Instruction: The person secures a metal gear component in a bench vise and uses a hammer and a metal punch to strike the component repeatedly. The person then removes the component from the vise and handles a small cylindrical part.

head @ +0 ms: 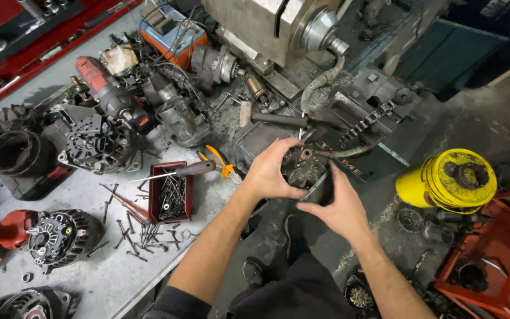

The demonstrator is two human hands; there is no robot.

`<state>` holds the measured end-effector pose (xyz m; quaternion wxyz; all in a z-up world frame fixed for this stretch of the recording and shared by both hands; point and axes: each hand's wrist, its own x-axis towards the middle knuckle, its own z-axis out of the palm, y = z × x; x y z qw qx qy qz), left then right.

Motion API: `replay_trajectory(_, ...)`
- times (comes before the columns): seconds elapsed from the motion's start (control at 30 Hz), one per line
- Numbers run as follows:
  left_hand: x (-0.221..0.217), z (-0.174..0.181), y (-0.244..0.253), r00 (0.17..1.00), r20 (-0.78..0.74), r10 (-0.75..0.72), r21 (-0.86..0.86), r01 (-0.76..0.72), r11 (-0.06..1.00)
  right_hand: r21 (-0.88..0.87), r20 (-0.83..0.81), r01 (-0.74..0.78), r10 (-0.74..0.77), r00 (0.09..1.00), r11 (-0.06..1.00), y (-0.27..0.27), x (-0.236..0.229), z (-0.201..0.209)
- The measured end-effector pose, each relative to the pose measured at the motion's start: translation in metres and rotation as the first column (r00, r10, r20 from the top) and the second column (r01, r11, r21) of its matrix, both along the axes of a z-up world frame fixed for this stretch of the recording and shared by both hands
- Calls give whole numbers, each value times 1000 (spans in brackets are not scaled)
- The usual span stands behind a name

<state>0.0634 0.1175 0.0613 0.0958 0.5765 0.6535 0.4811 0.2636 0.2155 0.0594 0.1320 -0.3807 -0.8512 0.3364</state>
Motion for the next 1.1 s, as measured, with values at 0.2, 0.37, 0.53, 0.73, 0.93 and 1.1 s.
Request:
replay_trajectory(0.2,-1,5,-3,996,86,-10,-21,12,1000,-340,-532,49,-235,814,939,54,77,-220)
replay_trajectory(0.37,-4,3,0,1000,-2,-31,2,31,1000,-689,-66,96,-194,979,718,32,120,-401)
replay_trajectory(0.53,-3,3,0,999,-25,-40,13,40,999,-972,72,132,-284,956,196,-52,78,-152)
replay_trajectory(0.73,-2,5,-3,998,-61,-25,64,29,998,-802,-572,-388,-397,718,455,59,133,-202)
replay_trajectory(0.93,-3,5,0,999,-36,-18,44,19,999,-543,53,36,-8,999,839,-15,115,-290)
replay_trajectory(1.1,-1,-4,-4,999,-27,-21,48,23,999,-469,-470,-64,-188,862,881,1,92,-172)
